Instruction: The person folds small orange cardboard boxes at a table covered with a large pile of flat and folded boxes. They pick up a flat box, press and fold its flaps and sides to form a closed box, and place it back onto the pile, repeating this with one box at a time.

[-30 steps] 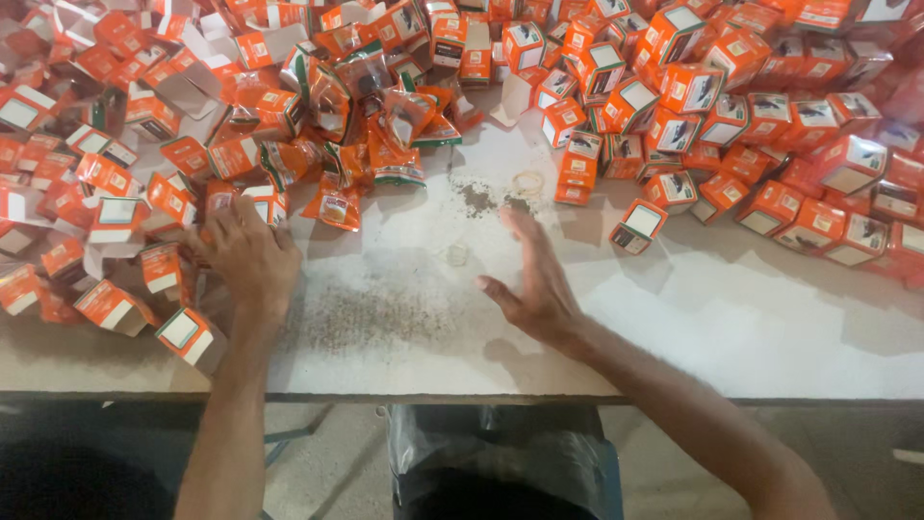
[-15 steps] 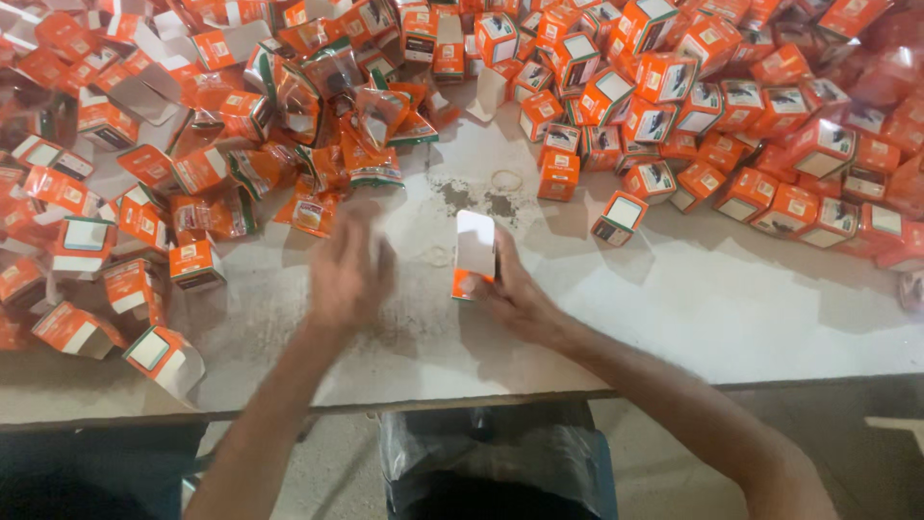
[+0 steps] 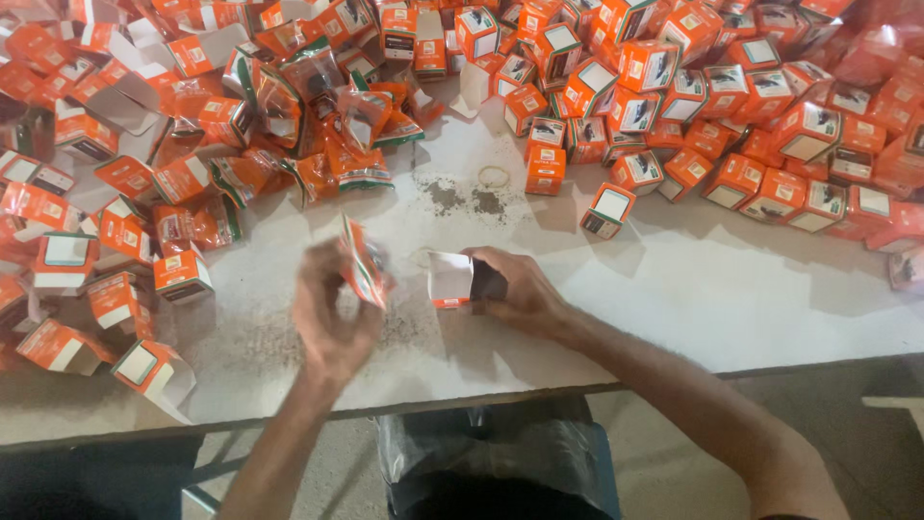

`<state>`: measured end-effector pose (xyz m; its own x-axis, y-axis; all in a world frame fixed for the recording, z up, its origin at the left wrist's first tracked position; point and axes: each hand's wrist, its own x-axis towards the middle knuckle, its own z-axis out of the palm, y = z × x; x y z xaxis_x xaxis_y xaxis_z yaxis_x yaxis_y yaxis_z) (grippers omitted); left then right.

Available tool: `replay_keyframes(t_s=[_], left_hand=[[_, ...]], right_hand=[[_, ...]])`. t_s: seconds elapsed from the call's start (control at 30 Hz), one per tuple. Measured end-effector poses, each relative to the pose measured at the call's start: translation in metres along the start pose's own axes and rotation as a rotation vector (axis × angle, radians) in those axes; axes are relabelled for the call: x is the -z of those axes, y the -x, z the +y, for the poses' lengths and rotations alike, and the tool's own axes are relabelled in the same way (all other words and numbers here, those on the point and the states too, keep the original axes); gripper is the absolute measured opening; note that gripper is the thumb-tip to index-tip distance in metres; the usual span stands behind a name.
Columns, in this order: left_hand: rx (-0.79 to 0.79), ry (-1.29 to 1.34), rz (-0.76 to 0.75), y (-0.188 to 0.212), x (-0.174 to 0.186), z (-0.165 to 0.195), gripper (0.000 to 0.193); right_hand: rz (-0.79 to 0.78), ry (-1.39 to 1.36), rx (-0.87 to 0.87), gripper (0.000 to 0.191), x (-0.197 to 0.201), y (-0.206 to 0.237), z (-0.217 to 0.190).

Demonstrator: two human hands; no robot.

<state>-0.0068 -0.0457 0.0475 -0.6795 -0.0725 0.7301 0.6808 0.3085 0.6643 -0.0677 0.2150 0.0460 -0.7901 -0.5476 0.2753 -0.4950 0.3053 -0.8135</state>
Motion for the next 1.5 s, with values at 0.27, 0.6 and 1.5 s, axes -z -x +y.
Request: replay_keyframes(t_s=[0.27, 0.6, 1.5], left_hand=[[-0.429, -0.537, -0.43, 0.0, -0.039, 0.009, 0.073], [0.024, -0.538, -0.189, -0.001, -0.062, 0.024, 0.027], [0.979, 0.36, -0.384, -0.028, -0.04, -0.014, 0.011]], right_hand=[[-0.047, 0.021, 0.077, 0.069, -0.001, 0.004, 0.001], [-0.008, 0.115, 0.319, 0.061, -0.004, 0.005, -0.004], [0.075, 0.31, 0.353, 0.051, -0.018, 0.015, 0.003]])
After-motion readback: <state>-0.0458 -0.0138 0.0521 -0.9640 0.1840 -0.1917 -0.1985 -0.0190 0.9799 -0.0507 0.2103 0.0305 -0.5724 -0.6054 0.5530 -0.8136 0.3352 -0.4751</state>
